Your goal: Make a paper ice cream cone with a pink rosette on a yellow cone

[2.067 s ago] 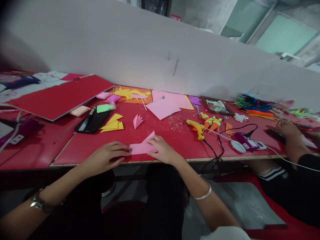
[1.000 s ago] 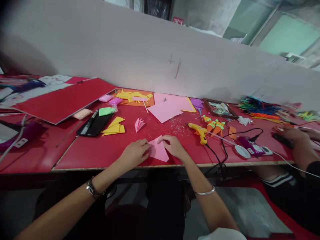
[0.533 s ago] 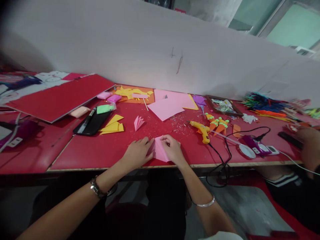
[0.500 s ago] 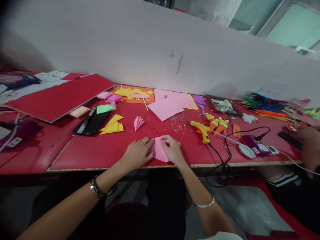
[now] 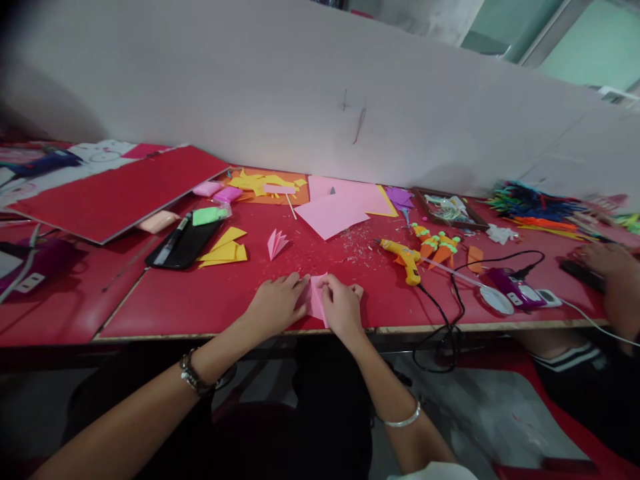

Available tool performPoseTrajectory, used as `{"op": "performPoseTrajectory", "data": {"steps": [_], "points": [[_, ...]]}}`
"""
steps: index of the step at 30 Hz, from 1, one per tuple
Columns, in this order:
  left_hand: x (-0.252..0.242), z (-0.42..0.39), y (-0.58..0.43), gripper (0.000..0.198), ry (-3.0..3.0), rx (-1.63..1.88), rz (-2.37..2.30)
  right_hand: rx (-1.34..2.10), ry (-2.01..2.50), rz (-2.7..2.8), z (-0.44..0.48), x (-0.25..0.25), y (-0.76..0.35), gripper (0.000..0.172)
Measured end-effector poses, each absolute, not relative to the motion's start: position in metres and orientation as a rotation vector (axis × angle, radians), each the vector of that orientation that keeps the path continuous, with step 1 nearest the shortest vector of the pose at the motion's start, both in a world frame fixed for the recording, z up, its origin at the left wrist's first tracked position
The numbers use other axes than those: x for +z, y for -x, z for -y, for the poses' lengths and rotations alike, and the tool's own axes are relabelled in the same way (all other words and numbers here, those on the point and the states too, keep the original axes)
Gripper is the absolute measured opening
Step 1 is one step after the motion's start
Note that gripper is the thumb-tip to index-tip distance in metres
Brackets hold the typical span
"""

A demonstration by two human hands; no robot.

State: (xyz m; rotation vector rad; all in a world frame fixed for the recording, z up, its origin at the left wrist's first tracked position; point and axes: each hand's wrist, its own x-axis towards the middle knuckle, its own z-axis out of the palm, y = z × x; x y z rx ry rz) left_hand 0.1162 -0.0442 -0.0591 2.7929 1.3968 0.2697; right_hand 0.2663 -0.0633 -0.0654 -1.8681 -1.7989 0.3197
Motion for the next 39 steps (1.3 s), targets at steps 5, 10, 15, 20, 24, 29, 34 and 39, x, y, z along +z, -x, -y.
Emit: {"op": "performPoseTrajectory", "data": {"steps": [5,10,15,20,24,29,34,39], "points": [[-0.06,0.044,-0.117,0.046,-2.805,0.262,-1.393,0.29,1.904,1.78,0.065,-0.069,-0.268,0.021],[-0.061,0.045,-0.117,0.046,-2.817,0.28,-1.389,0.229,1.954,1.741,0.067,-0.07,-0.271,0.022],[-0.061,0.046,-0.116,0.045,-2.824,0.271,-1.38,0.273,1.964,1.697,0.071,-0.066,-0.273,0.019],[-0.061,0.046,-0.117,0.047,-2.812,0.27,-1.385,0.313,1.942,1.713,0.078,-0.065,-0.276,0.018],[-0.061,0.045,-0.117,0.047,-2.812,0.261,-1.391,0.279,1.934,1.736,0.08,-0.069,-0.278,0.021],[-0.059,0.046,-0.116,0.048,-2.806,0.245,-1.39,0.169,1.979,1.754,0.084,-0.071,-0.283,0.021],[-0.058,0.046,-0.116,0.049,-2.803,0.24,-1.383,0.07,2.019,1.761,0.089,-0.073,-0.293,0.022],[-0.058,0.046,-0.116,0.049,-2.801,0.239,-1.38,0.007,2.047,1.799,0.095,-0.073,-0.303,0.023]]}}
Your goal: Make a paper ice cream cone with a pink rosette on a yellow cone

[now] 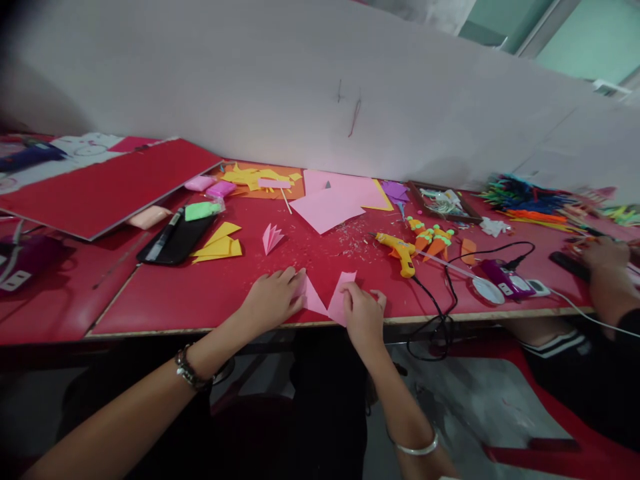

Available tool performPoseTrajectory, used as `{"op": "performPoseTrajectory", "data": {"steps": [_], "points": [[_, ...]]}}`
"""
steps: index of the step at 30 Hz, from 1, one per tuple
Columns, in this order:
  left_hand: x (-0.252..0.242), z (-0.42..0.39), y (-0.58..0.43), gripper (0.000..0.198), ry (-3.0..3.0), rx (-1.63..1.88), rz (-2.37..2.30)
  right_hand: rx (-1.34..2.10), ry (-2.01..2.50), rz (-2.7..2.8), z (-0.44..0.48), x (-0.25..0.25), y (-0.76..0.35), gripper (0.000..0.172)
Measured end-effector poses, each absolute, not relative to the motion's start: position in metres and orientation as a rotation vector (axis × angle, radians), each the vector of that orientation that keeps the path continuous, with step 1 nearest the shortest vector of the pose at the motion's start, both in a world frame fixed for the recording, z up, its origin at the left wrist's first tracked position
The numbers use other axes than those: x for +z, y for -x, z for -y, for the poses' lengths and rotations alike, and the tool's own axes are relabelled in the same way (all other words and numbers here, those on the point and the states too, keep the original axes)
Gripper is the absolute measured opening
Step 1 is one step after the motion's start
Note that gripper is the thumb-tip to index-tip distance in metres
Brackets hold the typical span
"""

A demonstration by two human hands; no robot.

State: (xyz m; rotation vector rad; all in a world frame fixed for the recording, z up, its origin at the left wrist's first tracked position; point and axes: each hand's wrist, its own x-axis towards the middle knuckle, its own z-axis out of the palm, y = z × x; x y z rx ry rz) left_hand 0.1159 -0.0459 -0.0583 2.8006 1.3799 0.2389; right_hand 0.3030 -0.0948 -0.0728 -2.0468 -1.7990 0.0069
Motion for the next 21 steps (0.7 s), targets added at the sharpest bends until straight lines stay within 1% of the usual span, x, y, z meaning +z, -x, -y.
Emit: {"op": "performPoseTrajectory", "data": {"steps": [4,8,10,14,18,21], "points": [[-0.06,0.046,-0.115,0.051,-2.8,0.257,-1.37,0.01,2.089,1.812,0.1,-0.069,-0.312,0.024],[-0.062,0.047,-0.116,0.05,-2.783,0.28,-1.375,-0.116,2.107,1.759,0.101,-0.061,-0.321,0.024],[-0.062,0.046,-0.115,0.05,-2.763,0.298,-1.373,-0.109,2.067,1.695,0.099,-0.053,-0.322,0.022],[-0.054,0.043,-0.105,0.049,-2.613,0.421,-1.269,0.2,1.784,1.593,0.085,-0.033,-0.308,0.018],[-0.041,0.037,-0.088,0.04,-2.063,0.713,-1.06,0.433,1.498,1.579,0.066,-0.02,-0.269,0.016],[-0.037,0.029,-0.078,0.032,-1.707,0.828,-0.912,0.553,1.35,1.664,0.05,-0.018,-0.235,0.014]]}}
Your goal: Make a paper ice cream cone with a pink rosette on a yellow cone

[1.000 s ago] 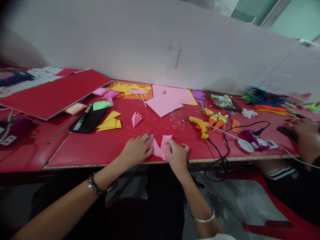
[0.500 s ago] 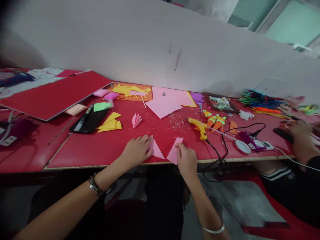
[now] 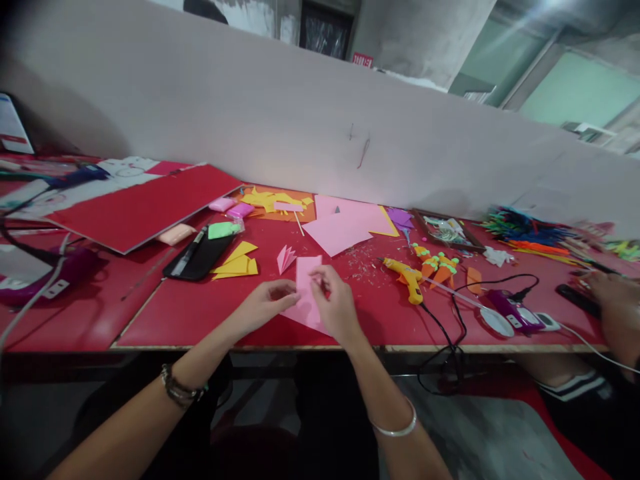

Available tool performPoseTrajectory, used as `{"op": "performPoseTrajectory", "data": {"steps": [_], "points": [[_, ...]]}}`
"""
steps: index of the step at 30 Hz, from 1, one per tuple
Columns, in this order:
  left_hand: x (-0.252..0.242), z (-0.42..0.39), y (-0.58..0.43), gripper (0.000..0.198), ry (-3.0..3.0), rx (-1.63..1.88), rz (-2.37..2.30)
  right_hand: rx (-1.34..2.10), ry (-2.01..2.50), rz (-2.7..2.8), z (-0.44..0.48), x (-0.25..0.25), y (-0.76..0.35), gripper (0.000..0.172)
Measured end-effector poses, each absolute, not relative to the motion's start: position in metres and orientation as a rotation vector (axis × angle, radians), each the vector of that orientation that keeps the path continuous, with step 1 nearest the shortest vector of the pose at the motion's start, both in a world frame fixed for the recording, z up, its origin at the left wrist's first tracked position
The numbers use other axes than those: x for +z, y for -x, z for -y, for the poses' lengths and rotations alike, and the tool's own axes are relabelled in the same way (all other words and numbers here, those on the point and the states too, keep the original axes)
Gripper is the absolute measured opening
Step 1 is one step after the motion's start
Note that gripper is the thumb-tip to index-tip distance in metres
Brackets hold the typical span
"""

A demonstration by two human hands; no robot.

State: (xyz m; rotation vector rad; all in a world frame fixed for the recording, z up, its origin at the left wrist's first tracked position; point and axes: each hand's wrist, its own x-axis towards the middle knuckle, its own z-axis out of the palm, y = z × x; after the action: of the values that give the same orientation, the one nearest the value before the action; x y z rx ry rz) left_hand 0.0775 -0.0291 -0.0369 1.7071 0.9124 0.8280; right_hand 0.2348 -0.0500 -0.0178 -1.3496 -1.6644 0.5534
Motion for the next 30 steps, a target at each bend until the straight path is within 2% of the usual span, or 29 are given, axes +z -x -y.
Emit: {"op": "performPoseTrajectory", "data": {"steps": [1,5,9,13,17,20,24,30], "points": [[-0.037,0.026,-0.074,0.03,-1.641,0.859,-0.914,0.587,1.315,1.664,0.045,-0.018,-0.225,0.013],[-0.035,0.015,-0.062,0.03,-1.577,1.086,-1.092,0.723,1.275,1.558,0.032,-0.02,-0.206,0.032],[-0.031,0.015,-0.053,0.026,-1.642,1.124,-1.134,0.929,1.289,1.701,0.028,-0.018,-0.21,0.013],[-0.032,0.029,-0.056,0.05,-1.93,0.946,-1.342,0.954,1.28,1.616,0.005,-0.016,-0.218,0.011],[-0.04,0.045,-0.069,0.037,-2.454,0.591,-1.547,1.135,1.319,1.235,-0.046,-0.02,-0.219,0.005],[-0.044,0.053,-0.079,0.042,-2.6,0.437,-1.549,1.136,1.333,1.176,-0.089,-0.027,-0.213,0.007],[-0.048,0.055,-0.085,0.051,-2.631,0.349,-1.562,1.095,1.377,1.106,-0.142,-0.041,-0.195,0.015],[-0.049,0.051,-0.083,0.038,-2.61,0.333,-1.547,0.961,1.35,1.154,-0.185,-0.056,-0.179,0.028]]}}
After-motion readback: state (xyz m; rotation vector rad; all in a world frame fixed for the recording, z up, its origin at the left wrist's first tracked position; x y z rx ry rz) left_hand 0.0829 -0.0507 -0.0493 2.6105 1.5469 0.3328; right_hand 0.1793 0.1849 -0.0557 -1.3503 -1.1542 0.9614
